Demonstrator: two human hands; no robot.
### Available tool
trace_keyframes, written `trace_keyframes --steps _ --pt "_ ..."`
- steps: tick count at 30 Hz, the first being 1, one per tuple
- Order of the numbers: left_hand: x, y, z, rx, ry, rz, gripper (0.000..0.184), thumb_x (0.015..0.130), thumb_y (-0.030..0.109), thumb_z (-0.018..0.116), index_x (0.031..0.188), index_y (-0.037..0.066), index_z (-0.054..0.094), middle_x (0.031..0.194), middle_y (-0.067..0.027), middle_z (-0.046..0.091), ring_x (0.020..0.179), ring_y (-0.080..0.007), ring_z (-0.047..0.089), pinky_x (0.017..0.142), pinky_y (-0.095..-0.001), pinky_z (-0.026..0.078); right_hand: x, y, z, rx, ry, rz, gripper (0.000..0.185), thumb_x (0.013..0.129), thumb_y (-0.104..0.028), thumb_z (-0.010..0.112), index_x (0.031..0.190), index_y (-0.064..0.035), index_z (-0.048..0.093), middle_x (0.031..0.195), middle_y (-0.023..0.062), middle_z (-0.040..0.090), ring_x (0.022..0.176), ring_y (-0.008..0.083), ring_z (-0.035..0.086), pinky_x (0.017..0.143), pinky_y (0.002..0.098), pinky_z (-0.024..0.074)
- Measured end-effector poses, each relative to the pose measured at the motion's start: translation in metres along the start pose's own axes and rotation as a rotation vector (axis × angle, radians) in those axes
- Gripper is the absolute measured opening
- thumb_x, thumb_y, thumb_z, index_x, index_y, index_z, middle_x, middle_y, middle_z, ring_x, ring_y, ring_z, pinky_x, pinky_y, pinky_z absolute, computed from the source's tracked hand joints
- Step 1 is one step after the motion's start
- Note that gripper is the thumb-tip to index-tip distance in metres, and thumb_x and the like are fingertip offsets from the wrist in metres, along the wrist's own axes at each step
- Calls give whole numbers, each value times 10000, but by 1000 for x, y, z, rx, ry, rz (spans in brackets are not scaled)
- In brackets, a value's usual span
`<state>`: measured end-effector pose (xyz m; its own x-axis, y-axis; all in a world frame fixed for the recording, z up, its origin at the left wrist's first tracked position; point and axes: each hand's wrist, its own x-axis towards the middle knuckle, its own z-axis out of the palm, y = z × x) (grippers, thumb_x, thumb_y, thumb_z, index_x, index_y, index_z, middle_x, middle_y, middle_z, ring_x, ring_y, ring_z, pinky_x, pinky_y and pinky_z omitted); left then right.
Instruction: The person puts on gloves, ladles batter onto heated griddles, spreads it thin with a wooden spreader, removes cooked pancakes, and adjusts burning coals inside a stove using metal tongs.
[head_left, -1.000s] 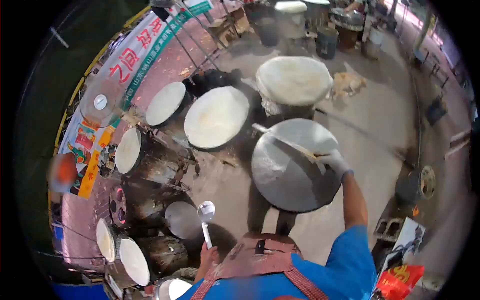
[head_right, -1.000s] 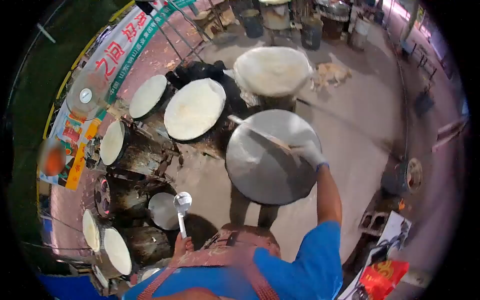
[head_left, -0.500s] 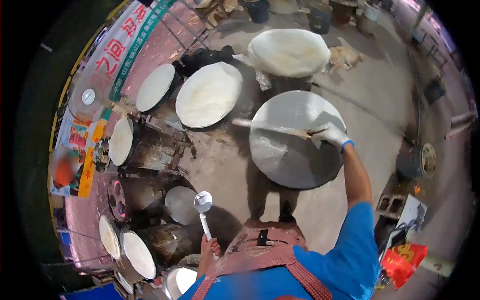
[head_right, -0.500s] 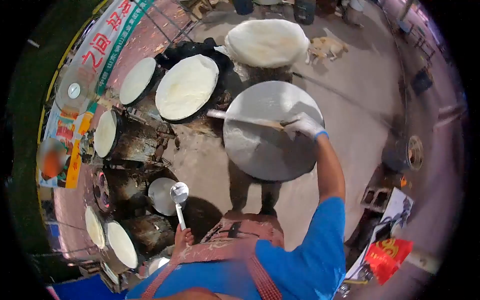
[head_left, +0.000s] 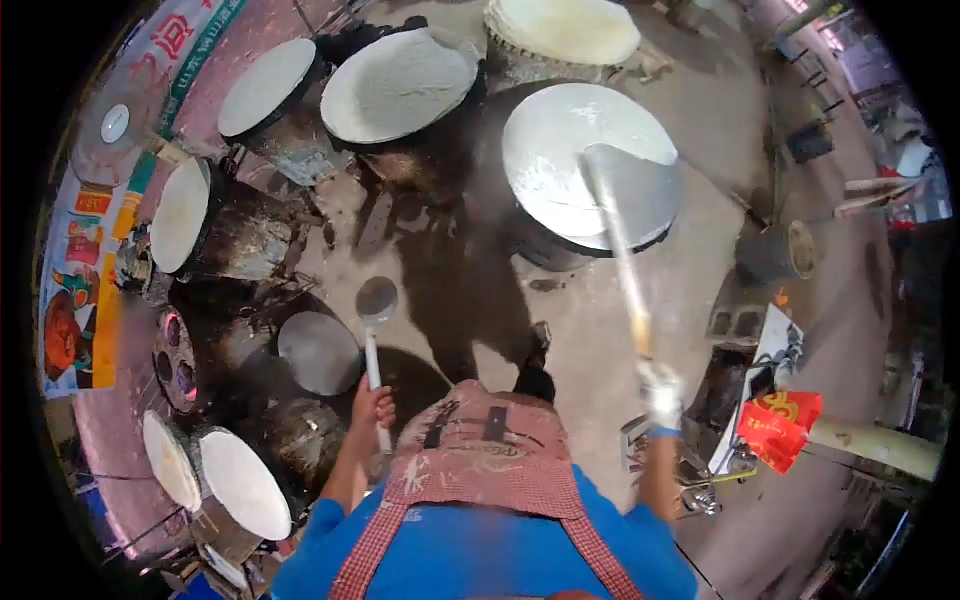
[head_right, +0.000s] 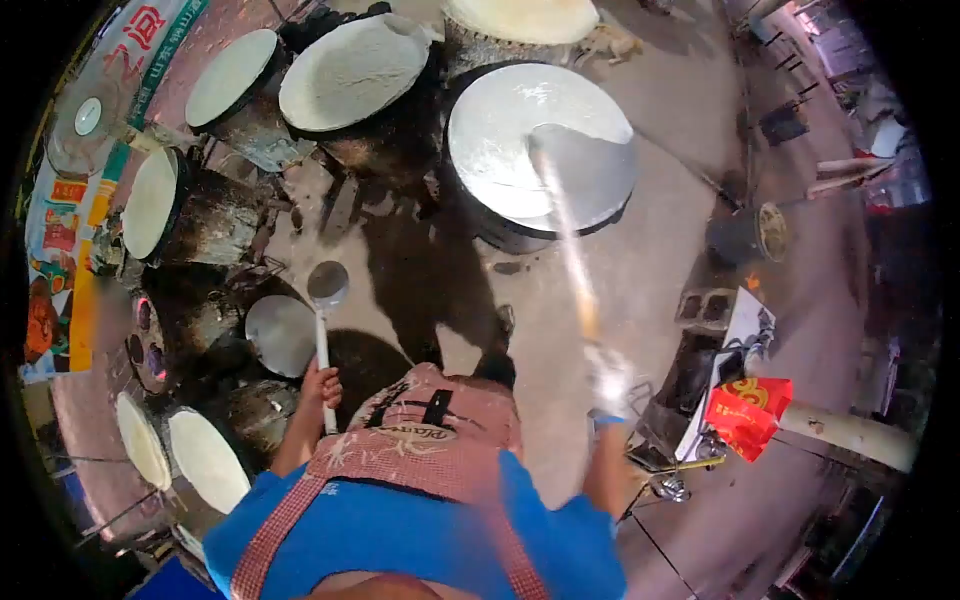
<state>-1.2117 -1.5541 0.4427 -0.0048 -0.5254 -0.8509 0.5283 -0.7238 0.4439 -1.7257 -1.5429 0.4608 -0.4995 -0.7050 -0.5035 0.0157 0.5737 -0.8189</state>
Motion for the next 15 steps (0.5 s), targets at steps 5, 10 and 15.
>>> trace_keyframes --steps 5,10,15 --pt "-26 16 -18 -5 -61 8 407 846 23 452 1162 256 345 528 11 320 337 -87 310 269 -244 272 8 3 208 -768 314 -663 312 834 -255 568 1141 -218 608 748 138 631 601 306 600 548 418 474" --pt "-33 22 -27 -2 -186 35 325 851 39 462 1077 254 371 518 10 307 328 -93 307 252 -251 272 -21 4 140 -992 330 -388 412 859 -305 517 1269 -310 474 740 149 619 625 322 597 581 446 475" --pt "-15 6 -54 -399 -343 -196 98 903 126 410 960 205 420 505 7 325 340 -111 321 253 -262 285 0 19 165 -543 487 -416 275 841 -362 549 936 -138 677 740 167 629 635 330 589 575 416 452"
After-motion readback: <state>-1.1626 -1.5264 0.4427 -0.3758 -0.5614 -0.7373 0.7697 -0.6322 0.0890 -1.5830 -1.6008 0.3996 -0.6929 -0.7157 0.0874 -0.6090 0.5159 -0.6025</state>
